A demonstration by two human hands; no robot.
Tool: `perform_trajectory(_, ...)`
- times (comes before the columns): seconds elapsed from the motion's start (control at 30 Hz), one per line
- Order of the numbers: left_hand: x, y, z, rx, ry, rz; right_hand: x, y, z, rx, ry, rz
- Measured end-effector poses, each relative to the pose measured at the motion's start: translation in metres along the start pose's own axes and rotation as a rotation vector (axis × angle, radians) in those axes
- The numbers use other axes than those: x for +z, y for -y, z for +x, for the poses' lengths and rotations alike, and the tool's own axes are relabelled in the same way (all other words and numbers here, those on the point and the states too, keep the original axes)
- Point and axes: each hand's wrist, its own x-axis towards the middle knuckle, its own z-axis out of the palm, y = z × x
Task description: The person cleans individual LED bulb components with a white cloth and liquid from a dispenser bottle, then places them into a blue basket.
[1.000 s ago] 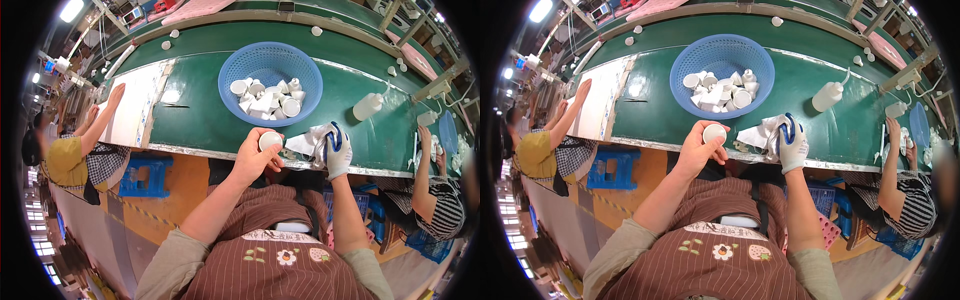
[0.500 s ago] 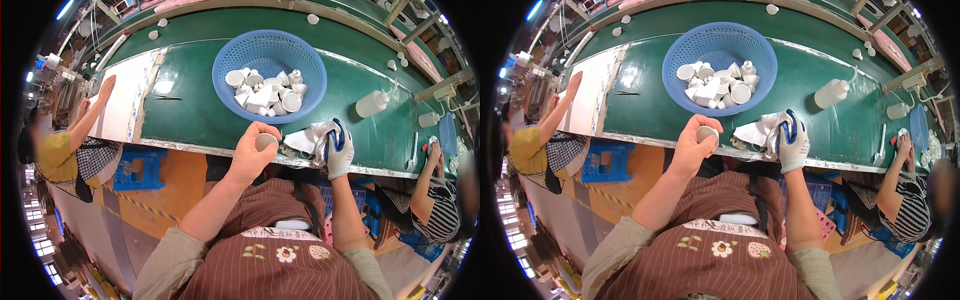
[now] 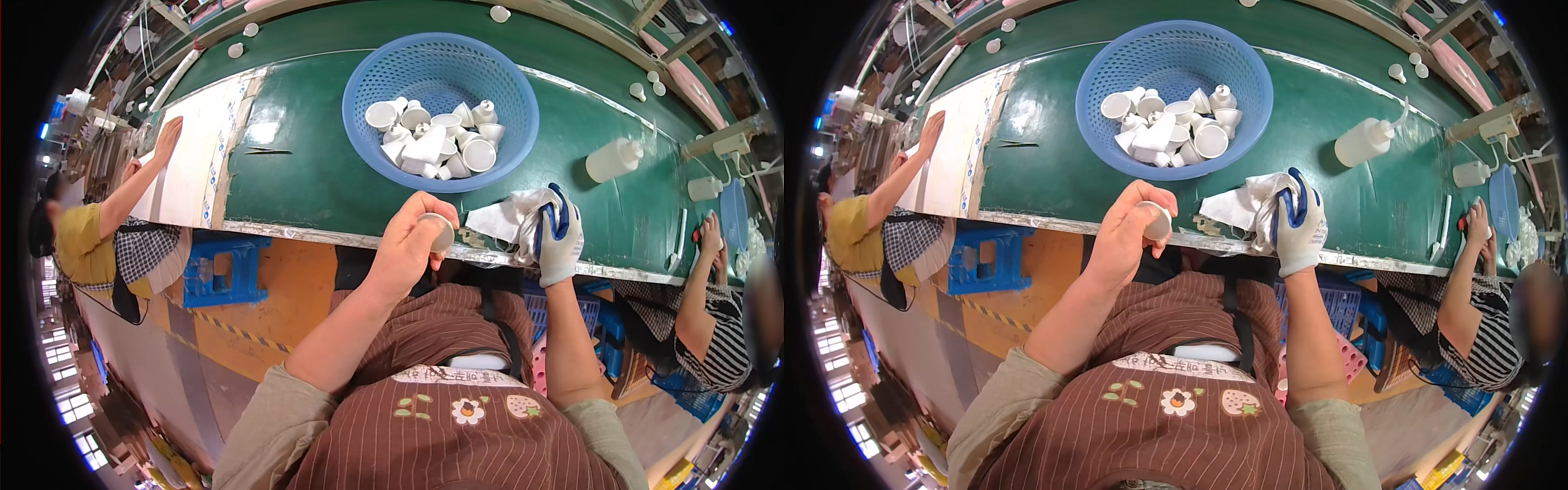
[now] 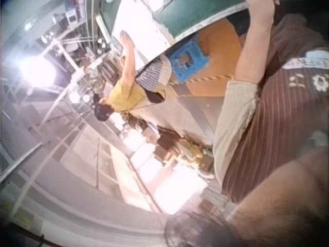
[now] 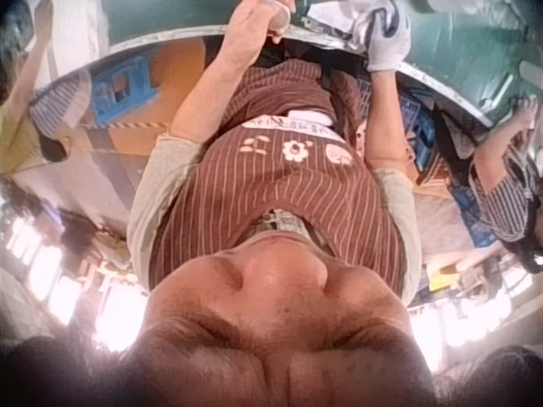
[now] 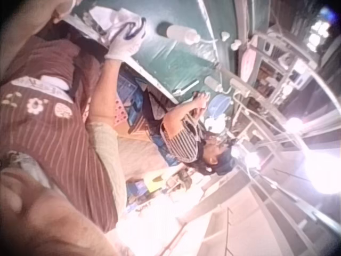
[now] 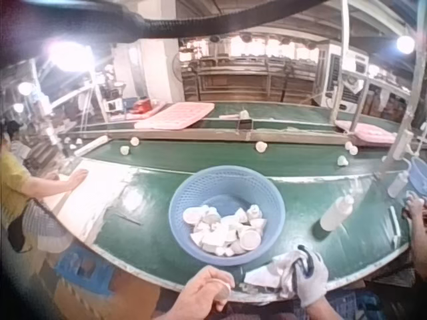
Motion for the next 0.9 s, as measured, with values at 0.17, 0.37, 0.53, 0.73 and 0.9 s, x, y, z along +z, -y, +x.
perform_trajectory(0.17,-0.005,0.006,-0.002,-0.053,0.005,-0.050,-0.007,-0.001,-0.005,0.053,-0.039,0.083)
perform_trajectory(0.37,0.043,0.037,-0.011,0.016,0.011,0.109,-0.027,0.123,-0.028,-0.387,0.205,0.027)
perform_trajectory(0.53,0.030,0.032,0.002,-0.222,0.188,0.077,-0.032,0.101,0.015,-0.156,0.251,-0.192)
perform_trajectory(0.73,-0.012,0.025,0.001,0.256,0.010,0.983,-0.028,0.127,0.064,-0.402,0.241,-0.558)
perform_trajectory(0.9,-0.035,0.034,0.005,0.498,-0.125,1.284,0.047,0.155,0.086,-0.512,0.560,-0.369)
